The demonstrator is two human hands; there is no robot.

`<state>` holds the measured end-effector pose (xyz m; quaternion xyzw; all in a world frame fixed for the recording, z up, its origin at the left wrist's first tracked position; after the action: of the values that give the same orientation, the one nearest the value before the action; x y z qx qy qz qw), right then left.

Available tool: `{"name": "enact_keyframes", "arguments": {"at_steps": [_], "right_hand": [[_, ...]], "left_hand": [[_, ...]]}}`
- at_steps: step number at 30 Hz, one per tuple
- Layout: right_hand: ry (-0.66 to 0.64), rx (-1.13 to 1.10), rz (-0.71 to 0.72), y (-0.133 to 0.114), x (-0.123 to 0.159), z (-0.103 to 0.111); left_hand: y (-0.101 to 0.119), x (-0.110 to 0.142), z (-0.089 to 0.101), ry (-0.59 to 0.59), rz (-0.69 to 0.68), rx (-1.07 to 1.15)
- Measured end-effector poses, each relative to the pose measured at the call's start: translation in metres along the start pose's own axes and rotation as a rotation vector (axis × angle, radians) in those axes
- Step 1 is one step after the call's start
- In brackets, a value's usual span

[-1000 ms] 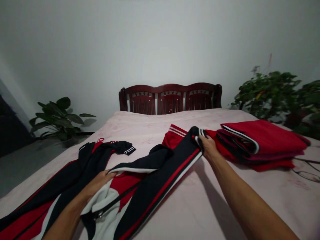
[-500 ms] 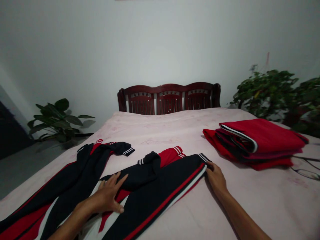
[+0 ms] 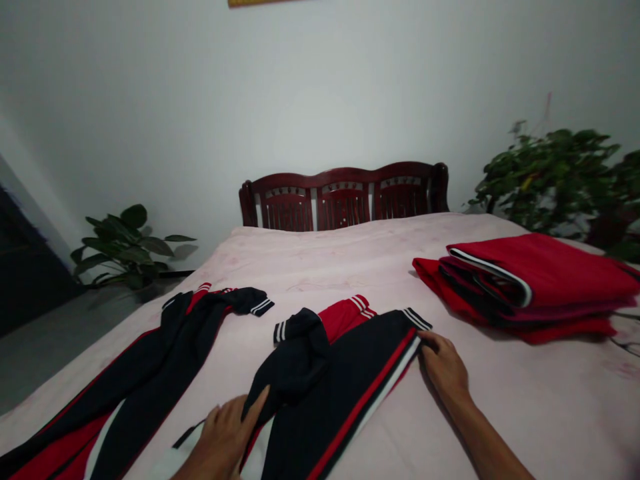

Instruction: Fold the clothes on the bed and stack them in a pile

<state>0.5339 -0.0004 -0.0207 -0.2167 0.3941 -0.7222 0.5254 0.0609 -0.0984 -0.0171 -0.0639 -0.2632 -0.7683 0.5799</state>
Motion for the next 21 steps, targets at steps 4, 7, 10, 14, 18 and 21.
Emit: {"name": "enact_keyframes", "arguments": {"at_steps": [4,7,10,14,18,21], "right_hand": [[0.013,-0.029,-0.014,-0.002,0.001,0.001],[0.044,-0.075,-0.036,-0.001,0.001,0.002],[0.076,-0.128,-0.076,0.001,0.004,0.005],[0.087,-0.2,-0.076,0.002,0.009,0.007],[0.073,-0.228,-0.049,0.003,0.01,0.008],[0.04,-0.202,-0.023,0.006,0.006,0.006]], "left_hand": [[0.001,-0.011,-0.006,0.0,-0.014,0.014],[0.021,-0.033,0.047,0.057,-0.114,-0.058],[0.052,-0.056,0.156,0.284,-0.132,-0.181],[0.083,-0.057,0.307,0.698,0.061,-0.399],[0.058,-0.016,0.38,0.816,0.222,-0.485],[-0.011,0.024,0.37,0.726,0.336,-0.478]]}}
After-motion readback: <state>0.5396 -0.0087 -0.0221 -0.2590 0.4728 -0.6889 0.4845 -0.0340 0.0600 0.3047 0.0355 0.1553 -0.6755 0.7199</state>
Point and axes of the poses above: each hand's wrist, its own x-axis away from the middle knuckle, its own z-axis out of the back of the hand, y = z × x, the point moved 6 cm from there along -x, towards the middle knuckle, and after that the axes turned 15 degrees about -y, right-handed, at the moved point
